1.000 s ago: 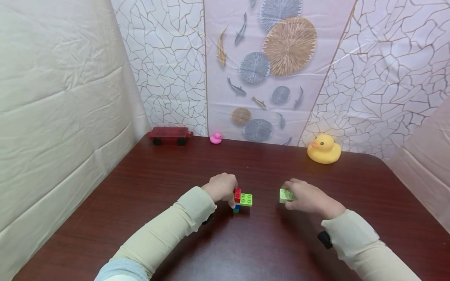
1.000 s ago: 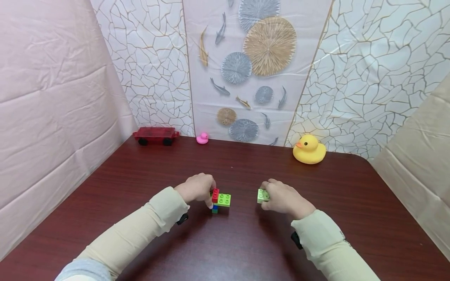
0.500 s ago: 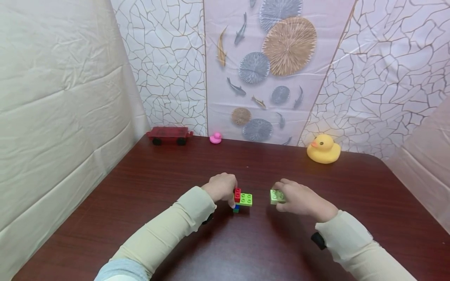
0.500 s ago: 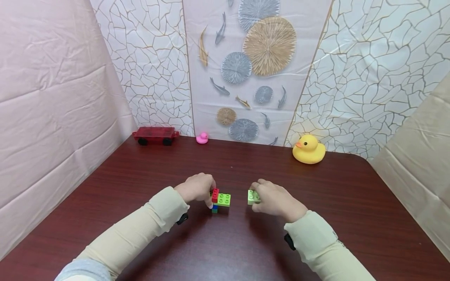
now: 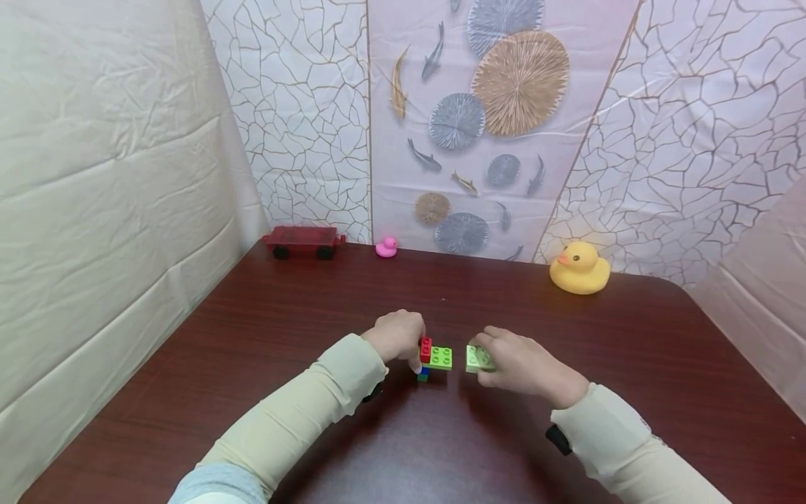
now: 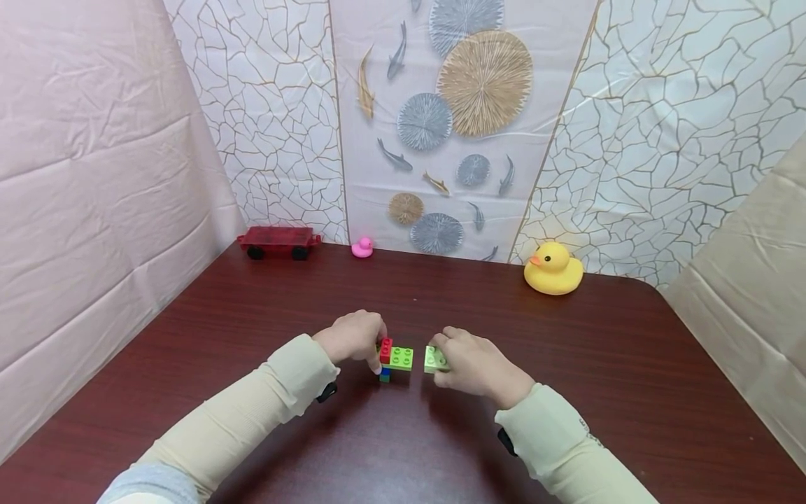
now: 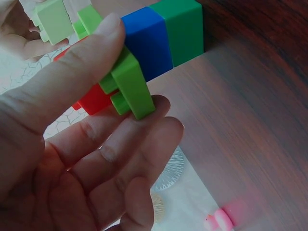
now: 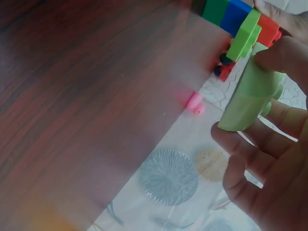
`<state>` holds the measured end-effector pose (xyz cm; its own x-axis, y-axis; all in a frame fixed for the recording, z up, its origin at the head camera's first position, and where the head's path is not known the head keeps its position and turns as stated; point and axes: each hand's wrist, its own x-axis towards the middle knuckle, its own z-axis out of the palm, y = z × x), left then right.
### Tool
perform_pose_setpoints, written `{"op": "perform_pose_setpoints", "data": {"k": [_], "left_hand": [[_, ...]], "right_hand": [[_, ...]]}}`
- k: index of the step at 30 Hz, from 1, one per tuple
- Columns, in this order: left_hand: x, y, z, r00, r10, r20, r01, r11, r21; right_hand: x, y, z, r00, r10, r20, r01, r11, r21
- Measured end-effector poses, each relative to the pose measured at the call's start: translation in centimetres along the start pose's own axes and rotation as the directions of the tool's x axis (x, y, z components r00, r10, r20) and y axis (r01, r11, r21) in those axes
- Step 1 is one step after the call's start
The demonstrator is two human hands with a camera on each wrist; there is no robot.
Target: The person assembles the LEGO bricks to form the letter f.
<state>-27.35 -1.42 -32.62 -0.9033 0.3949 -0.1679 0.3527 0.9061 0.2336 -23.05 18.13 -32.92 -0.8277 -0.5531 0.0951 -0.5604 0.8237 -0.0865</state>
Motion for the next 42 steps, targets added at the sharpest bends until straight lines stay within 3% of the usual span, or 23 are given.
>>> {"op": "perform_pose_setpoints", "data": {"k": [7, 16, 30, 42], "left_hand": [[0.0, -0.1, -0.1, 1.000, 0.006, -0.002, -0.006, 1.000, 0.001], [0.0, -0.1, 0.0, 1.000, 0.002, -0.004, -0.002, 1.000, -0.007], [0.1, -0.1, 0.0, 1.000, -0.001, -0.005, 0.001, 1.000, 0.000], [0.1, 0.0, 0.0, 1.000, -0.010, -0.005, 0.010, 1.000, 0.000]], "right_hand": [[0.4, -0.9, 0.3, 0.989, -0.096, -0.115, 0.091, 0.995, -0.044], [1.4, -1.8, 1.0, 0.971, -0.157, -0.179, 0.156, 0.988, -0.022], [2.9, -2.9, 0.7, 0.955, -0.188, -0.231, 0.187, 0.982, -0.028], [3.5, -3.1, 0.6, 0.968, -0.131, -0.213, 0.145, 0.988, 0.050]]}}
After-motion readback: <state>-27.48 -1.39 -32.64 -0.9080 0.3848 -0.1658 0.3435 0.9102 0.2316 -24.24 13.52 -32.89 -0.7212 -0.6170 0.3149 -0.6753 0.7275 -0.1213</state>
